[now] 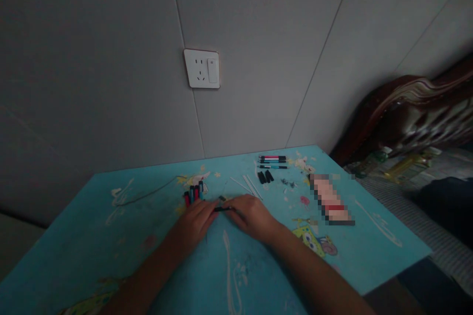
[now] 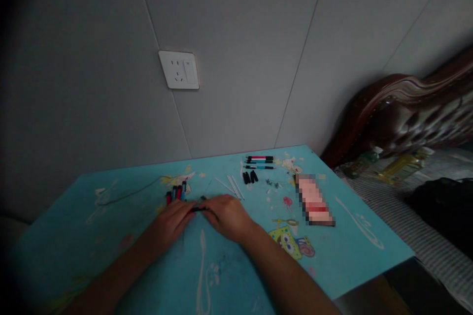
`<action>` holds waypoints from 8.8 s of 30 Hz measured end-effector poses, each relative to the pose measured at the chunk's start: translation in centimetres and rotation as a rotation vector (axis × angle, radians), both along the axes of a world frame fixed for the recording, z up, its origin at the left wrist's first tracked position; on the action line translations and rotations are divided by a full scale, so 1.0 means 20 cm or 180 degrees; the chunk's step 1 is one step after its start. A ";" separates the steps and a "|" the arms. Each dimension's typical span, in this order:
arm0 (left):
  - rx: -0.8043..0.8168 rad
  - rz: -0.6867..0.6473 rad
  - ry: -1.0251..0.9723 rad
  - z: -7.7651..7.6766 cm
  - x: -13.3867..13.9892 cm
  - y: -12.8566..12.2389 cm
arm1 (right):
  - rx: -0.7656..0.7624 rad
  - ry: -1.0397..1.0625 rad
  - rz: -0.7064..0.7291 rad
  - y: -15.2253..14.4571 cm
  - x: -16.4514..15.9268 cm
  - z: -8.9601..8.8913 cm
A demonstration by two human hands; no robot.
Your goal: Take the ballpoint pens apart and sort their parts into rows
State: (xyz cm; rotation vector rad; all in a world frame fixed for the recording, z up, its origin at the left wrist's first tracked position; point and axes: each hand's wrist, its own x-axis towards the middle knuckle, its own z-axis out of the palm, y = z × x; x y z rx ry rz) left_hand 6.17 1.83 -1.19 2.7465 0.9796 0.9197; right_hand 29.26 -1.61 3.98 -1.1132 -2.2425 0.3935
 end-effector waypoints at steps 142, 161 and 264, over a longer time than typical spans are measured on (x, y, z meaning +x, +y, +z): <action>-0.3120 -0.0989 -0.2053 0.09 0.11 -0.21 | -0.1589 0.2853 0.0022 0.06 0.09 -0.01; 0.1280 -0.0078 0.0299 0.06 -0.17 0.02 | -0.1982 0.1015 0.0442 0.01 0.14 -0.04; -0.0237 0.0117 -0.0134 0.05 -0.02 -0.02 | -0.0039 -0.1615 -0.1726 0.52 1.02 -0.08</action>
